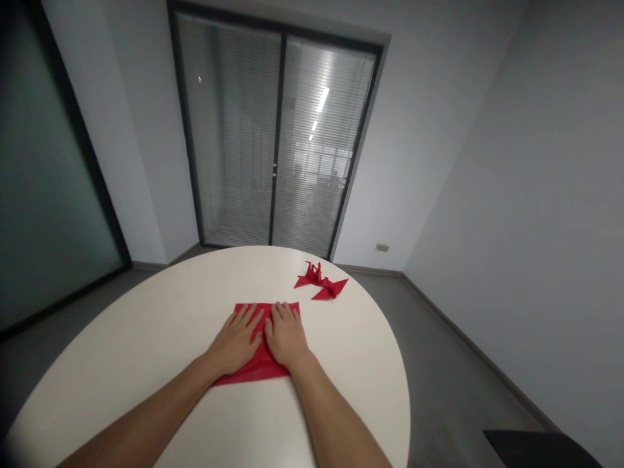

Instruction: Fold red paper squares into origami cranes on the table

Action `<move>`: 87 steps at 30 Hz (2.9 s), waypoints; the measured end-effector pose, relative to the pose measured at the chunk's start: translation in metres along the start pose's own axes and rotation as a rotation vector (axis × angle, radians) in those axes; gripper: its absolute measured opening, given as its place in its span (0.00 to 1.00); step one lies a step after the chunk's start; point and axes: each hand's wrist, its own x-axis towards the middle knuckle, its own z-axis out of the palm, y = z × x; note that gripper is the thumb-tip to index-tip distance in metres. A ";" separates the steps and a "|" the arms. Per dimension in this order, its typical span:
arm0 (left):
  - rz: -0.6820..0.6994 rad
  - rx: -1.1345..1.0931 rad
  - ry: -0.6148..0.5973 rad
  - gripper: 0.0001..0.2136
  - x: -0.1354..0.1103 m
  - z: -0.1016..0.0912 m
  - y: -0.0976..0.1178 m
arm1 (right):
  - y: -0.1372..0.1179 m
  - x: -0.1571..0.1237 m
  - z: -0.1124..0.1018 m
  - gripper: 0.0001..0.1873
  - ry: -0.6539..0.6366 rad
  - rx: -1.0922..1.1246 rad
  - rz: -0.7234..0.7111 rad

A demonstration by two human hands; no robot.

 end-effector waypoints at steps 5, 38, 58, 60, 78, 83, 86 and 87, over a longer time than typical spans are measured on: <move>0.014 0.017 -0.010 0.27 0.004 0.001 -0.006 | 0.000 0.004 0.006 0.32 -0.108 0.016 0.004; 0.095 -0.216 0.159 0.21 0.004 0.006 -0.034 | 0.031 0.009 0.011 0.32 -0.106 0.037 0.080; 0.307 -0.308 -0.133 0.33 -0.009 -0.025 -0.044 | 0.036 0.001 -0.026 0.45 -0.291 0.252 -0.219; 0.340 -0.325 -0.116 0.31 -0.011 -0.034 -0.039 | 0.036 0.002 -0.031 0.40 -0.245 0.255 -0.221; 0.169 -0.478 -0.141 0.11 -0.010 -0.048 -0.067 | 0.061 -0.001 -0.037 0.19 -0.210 0.566 -0.125; 0.105 -0.580 -0.059 0.13 -0.002 -0.042 -0.073 | 0.057 -0.002 -0.039 0.26 -0.194 0.622 -0.070; 0.047 -0.678 0.057 0.14 0.002 -0.038 -0.075 | 0.056 0.000 -0.034 0.24 -0.150 0.686 -0.093; 0.032 -0.714 0.085 0.15 0.002 -0.036 -0.075 | 0.056 0.001 -0.032 0.24 -0.127 0.706 -0.106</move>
